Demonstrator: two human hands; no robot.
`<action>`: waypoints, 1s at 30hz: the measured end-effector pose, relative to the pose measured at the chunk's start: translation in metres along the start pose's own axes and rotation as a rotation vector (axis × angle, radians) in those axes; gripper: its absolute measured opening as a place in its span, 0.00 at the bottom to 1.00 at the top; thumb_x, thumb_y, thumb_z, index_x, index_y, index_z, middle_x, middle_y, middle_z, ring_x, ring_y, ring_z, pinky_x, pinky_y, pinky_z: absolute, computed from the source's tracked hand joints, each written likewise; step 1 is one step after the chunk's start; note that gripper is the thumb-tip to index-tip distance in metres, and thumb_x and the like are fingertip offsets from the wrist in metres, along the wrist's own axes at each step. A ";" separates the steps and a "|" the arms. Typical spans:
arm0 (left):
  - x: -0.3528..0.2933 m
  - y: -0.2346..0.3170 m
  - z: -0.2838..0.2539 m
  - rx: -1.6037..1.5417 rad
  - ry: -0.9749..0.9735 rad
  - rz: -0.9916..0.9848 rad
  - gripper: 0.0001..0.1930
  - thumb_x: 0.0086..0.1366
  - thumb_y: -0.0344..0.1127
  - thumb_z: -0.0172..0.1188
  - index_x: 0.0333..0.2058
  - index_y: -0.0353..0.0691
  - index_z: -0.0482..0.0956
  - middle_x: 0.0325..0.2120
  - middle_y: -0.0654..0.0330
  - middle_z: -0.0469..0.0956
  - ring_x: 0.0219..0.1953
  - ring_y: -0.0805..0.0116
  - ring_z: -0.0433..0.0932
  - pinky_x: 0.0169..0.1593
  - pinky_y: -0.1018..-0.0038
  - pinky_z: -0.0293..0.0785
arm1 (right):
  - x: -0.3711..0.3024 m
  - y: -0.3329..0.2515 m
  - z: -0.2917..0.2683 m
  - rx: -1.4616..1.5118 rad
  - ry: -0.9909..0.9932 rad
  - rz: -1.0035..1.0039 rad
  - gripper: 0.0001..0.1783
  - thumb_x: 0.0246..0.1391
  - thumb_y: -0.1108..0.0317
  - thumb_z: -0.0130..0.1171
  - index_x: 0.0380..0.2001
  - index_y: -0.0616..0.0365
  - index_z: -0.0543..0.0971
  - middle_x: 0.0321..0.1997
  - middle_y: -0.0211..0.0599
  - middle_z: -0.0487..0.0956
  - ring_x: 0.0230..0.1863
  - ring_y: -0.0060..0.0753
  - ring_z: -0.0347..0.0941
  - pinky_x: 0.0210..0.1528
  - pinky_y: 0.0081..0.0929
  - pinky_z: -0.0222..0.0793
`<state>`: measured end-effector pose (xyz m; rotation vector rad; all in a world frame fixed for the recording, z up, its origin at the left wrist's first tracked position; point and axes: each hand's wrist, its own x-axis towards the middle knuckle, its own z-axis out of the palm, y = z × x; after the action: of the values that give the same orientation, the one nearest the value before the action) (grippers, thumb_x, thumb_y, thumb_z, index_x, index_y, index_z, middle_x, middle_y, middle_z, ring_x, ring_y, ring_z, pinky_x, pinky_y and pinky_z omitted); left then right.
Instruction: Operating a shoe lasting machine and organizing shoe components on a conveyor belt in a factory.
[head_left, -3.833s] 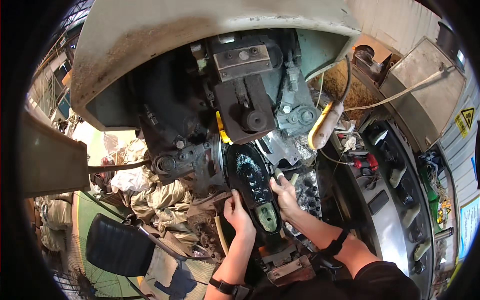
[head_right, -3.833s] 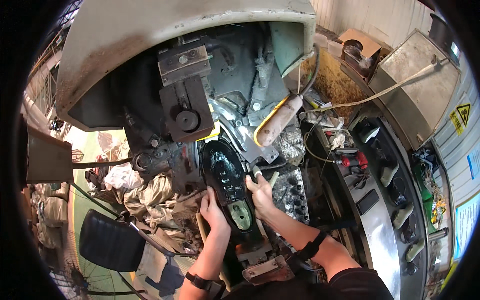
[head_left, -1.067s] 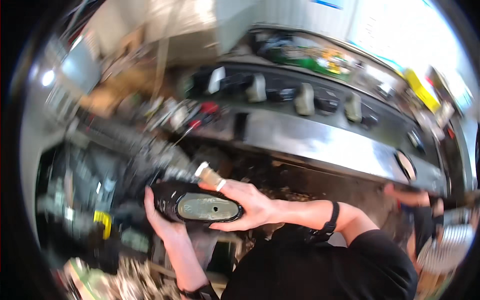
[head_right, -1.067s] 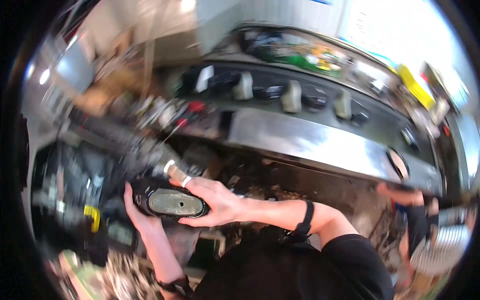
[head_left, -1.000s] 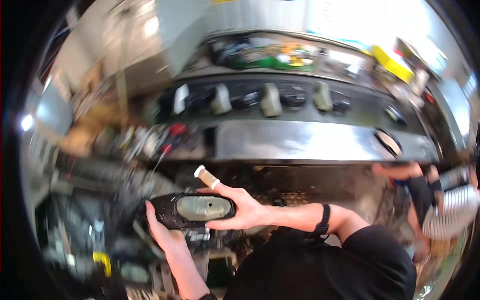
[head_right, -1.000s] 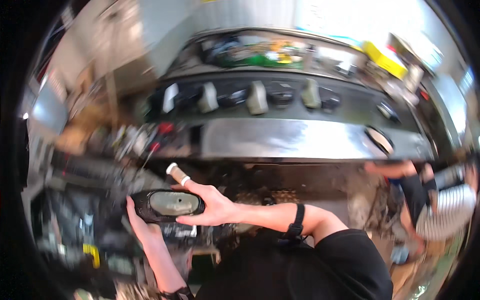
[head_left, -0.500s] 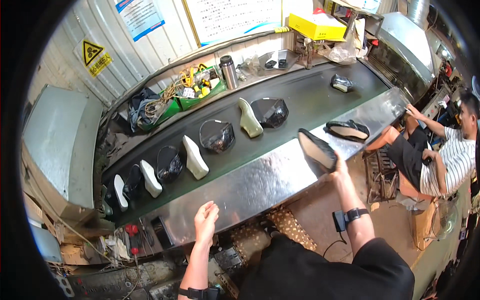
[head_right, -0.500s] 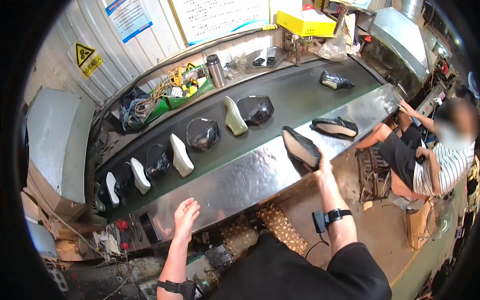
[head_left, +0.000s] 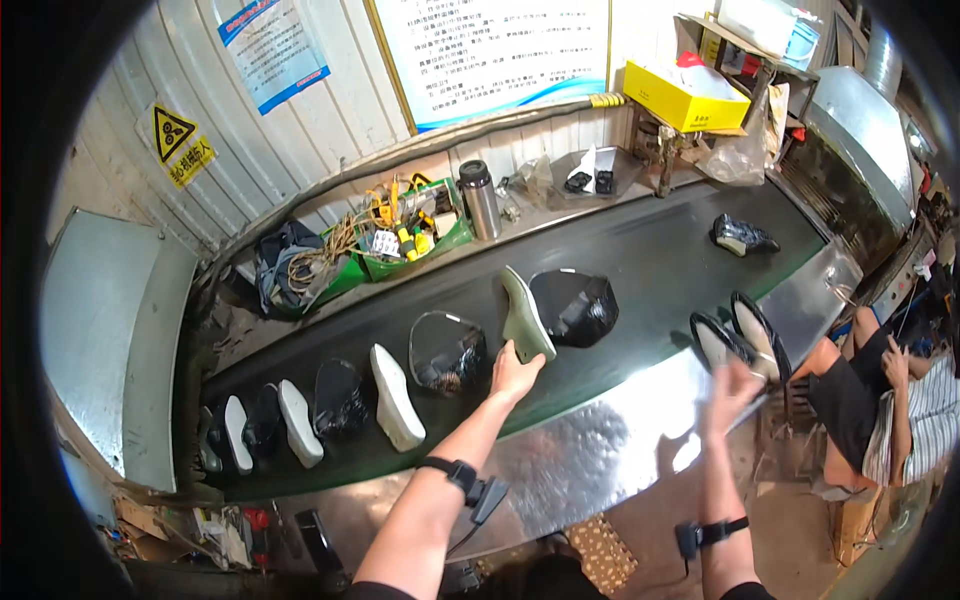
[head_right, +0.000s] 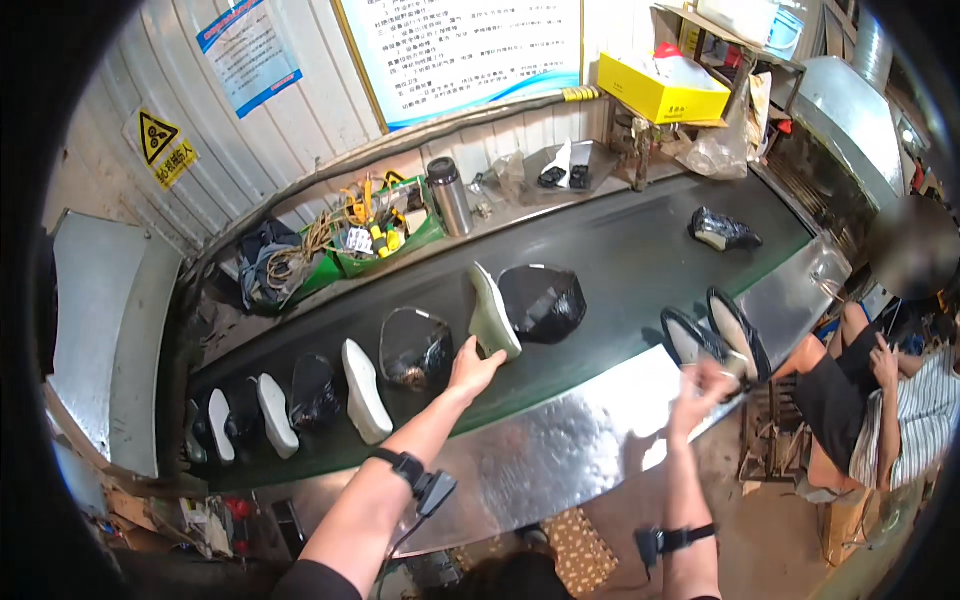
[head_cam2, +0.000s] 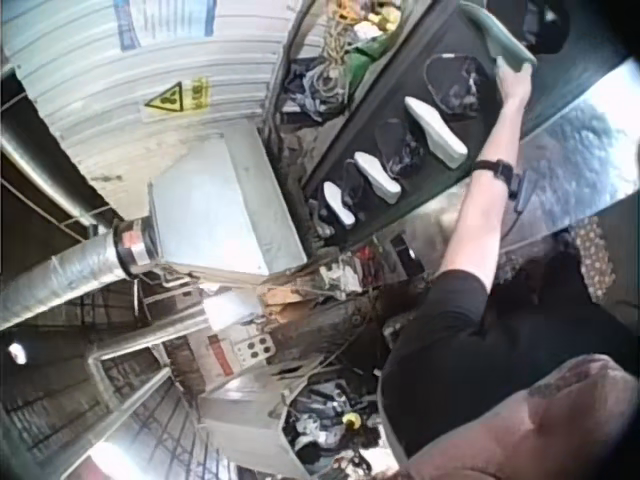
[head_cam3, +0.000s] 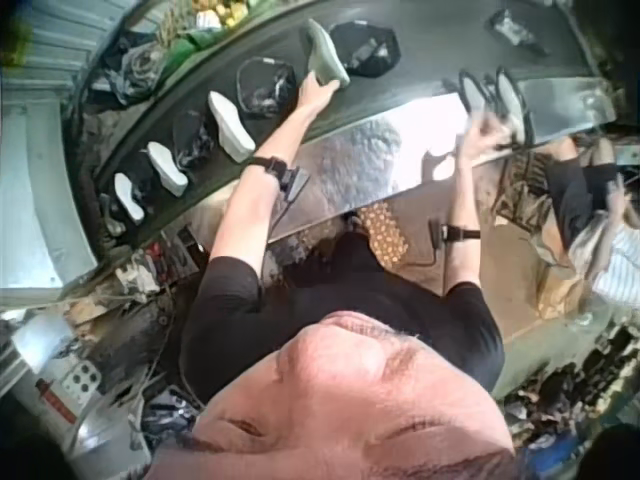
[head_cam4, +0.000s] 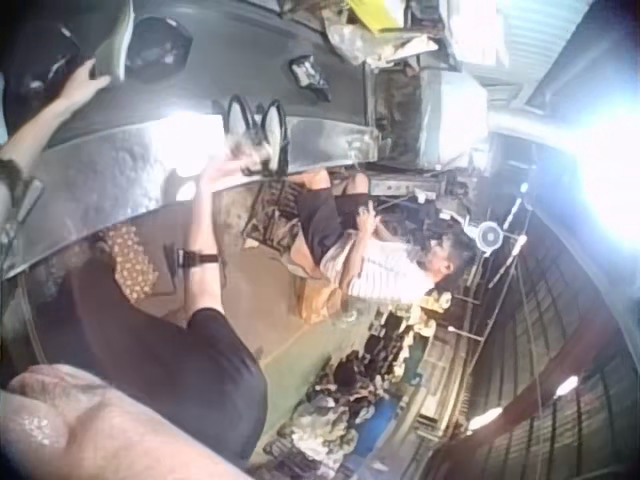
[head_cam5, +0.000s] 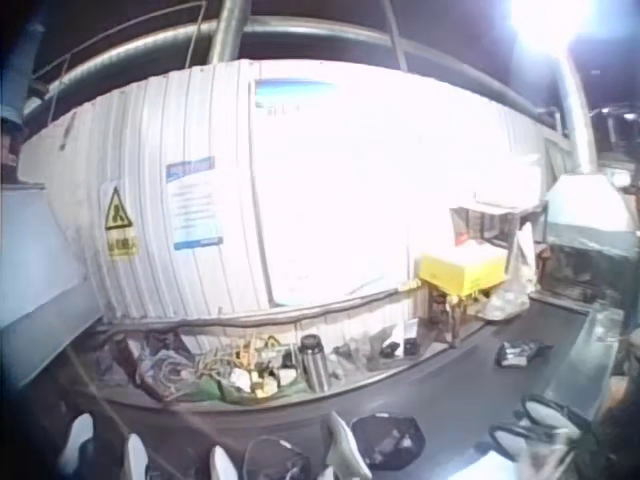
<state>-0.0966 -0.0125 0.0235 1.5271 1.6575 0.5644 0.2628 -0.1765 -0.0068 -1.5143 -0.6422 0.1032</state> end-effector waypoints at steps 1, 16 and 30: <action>0.019 0.002 0.015 -0.002 0.002 0.007 0.46 0.57 0.51 0.67 0.65 0.27 0.59 0.65 0.38 0.61 0.68 0.49 0.61 0.69 0.62 0.60 | -0.019 -0.011 0.031 -0.092 -0.243 -0.079 0.39 0.56 0.64 0.66 0.65 0.62 0.59 0.57 0.48 0.71 0.56 0.40 0.70 0.56 0.39 0.68; -0.032 -0.022 -0.039 -1.008 -0.433 -0.351 0.32 0.56 0.32 0.66 0.60 0.34 0.67 0.47 0.54 0.76 0.50 0.61 0.76 0.52 0.63 0.75 | -0.068 -0.027 0.016 0.789 -0.513 1.238 0.30 0.67 0.65 0.48 0.69 0.31 0.58 0.49 0.25 0.78 0.50 0.27 0.73 0.45 0.39 0.68; -0.337 -0.139 -0.113 -1.711 -0.780 -0.587 0.45 0.53 0.42 0.61 0.67 0.27 0.55 0.64 0.38 0.63 0.63 0.43 0.69 0.67 0.51 0.63 | -0.101 -0.063 -0.033 0.522 -0.558 1.185 0.17 0.66 0.60 0.55 0.54 0.52 0.75 0.41 0.31 0.80 0.40 0.33 0.77 0.46 0.34 0.76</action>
<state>-0.2853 -0.3409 0.0674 -0.0892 0.4488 0.6131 0.1731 -0.2565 0.0220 -1.1552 -0.0319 1.5112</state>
